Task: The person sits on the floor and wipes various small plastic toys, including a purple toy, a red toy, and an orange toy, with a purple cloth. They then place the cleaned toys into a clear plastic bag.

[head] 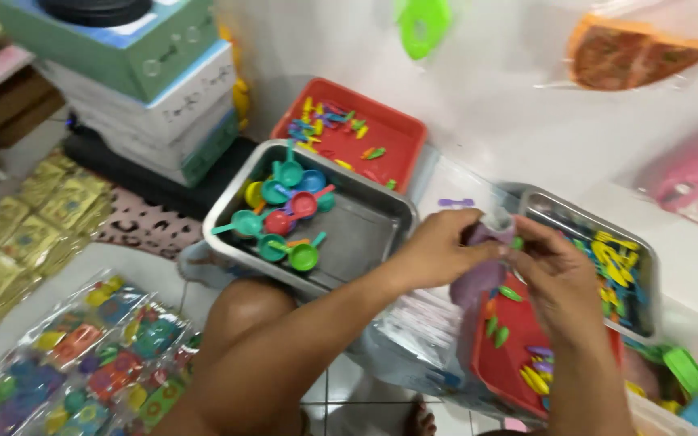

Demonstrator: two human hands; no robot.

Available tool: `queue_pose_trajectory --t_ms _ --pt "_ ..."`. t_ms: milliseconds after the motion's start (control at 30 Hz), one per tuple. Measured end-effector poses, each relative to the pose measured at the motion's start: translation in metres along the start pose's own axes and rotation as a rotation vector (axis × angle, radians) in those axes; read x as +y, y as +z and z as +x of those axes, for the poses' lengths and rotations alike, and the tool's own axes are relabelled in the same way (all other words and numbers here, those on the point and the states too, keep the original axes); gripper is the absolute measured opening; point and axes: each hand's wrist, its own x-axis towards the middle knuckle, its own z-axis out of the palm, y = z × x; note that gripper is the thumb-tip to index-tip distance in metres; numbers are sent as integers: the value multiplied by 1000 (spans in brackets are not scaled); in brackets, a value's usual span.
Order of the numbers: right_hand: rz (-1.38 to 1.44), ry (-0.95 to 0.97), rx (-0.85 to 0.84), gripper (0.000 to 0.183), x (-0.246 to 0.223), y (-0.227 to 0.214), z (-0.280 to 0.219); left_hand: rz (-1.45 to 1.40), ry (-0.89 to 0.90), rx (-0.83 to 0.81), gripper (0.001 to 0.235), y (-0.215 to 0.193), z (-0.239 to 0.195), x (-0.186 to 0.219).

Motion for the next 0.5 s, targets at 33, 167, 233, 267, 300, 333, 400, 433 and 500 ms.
queue_pose_trajectory --t_ms 33,167,233,267,300,333,400,433,500 --pt "17 2 -42 50 1 -2 2 19 -17 38 34 -2 -2 1" --pt "30 -2 82 47 10 -9 15 -115 0 48 27 -5 0 -2" --pt "19 -31 161 46 10 -10 16 -126 8 36 24 -6 5 -9" --pt "-21 -55 232 39 6 -7 17 -175 -63 130 21 -10 11 -13" --pt "-61 -80 302 32 3 -5 20 -223 -136 224 22 -13 19 -17" --pt "-71 -81 328 32 2 -4 20 -232 -131 198 22 -23 19 -15" --pt "-431 11 235 32 1 1 23 -714 -272 359 38 -48 21 -11" --pt "-435 10 255 32 0 6 23 -718 -269 339 38 -58 15 9" --pt "-441 164 127 31 -1 21 27 -741 -447 325 100 -86 1 48"
